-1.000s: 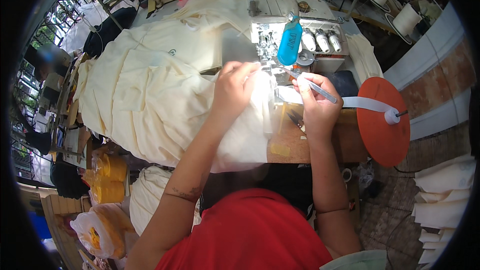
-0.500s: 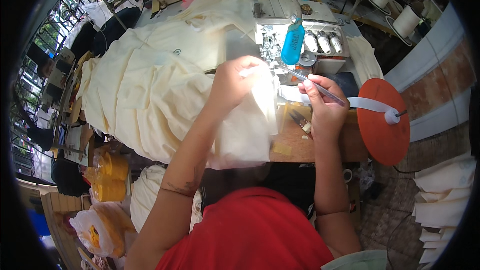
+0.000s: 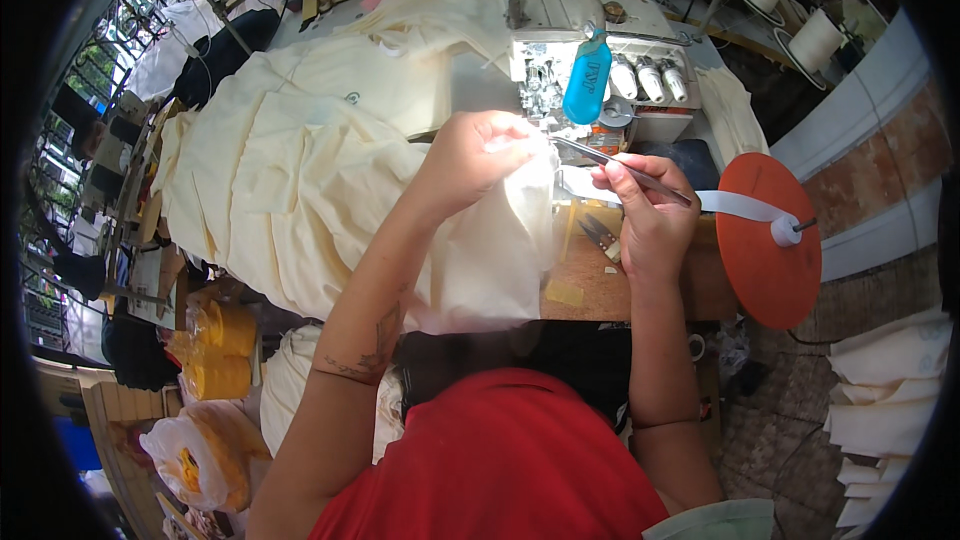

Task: The person sews a white fabric shirt using a sewing machine, guiding the material under the needle and trimming excess thread with small scissors.

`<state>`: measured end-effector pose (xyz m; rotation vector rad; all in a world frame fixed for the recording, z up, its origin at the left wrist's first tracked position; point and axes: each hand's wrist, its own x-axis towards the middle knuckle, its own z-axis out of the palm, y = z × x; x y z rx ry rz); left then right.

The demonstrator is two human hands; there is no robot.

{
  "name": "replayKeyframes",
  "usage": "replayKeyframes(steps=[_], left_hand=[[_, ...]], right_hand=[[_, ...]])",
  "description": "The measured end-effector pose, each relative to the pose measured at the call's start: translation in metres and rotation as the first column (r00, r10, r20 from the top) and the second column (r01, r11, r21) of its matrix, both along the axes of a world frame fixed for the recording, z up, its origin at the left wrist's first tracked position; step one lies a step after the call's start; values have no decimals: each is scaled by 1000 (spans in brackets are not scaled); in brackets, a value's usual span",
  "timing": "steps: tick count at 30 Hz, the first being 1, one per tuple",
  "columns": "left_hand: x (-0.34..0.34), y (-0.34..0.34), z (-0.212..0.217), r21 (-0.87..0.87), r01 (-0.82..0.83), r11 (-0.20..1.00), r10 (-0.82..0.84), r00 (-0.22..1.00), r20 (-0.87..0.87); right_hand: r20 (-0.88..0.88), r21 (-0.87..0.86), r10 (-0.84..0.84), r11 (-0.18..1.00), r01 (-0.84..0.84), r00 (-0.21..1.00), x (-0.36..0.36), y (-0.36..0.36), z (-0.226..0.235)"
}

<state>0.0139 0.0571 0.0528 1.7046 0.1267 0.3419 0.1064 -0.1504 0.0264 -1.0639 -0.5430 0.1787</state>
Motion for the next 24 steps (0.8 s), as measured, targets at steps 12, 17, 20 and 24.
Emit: replayKeyframes(steps=[12,17,20,24], left_hand=[[4,8,-8,247,-154,957,168,985,-38],[12,10,-10,332,-207,920,218,976,4],[18,14,-13,305,-178,935,178,984,29],[23,20,-24,210,-121,970,124,992,0]], right_hand=[[73,-3,-71,997,71,995,3,7,-6],[198,-164,-122,974,156,972,12,18,-10],[205,-175,-134,970,171,970,11,20,-6],[144,-159,-100,980,123,984,13,18,-1]])
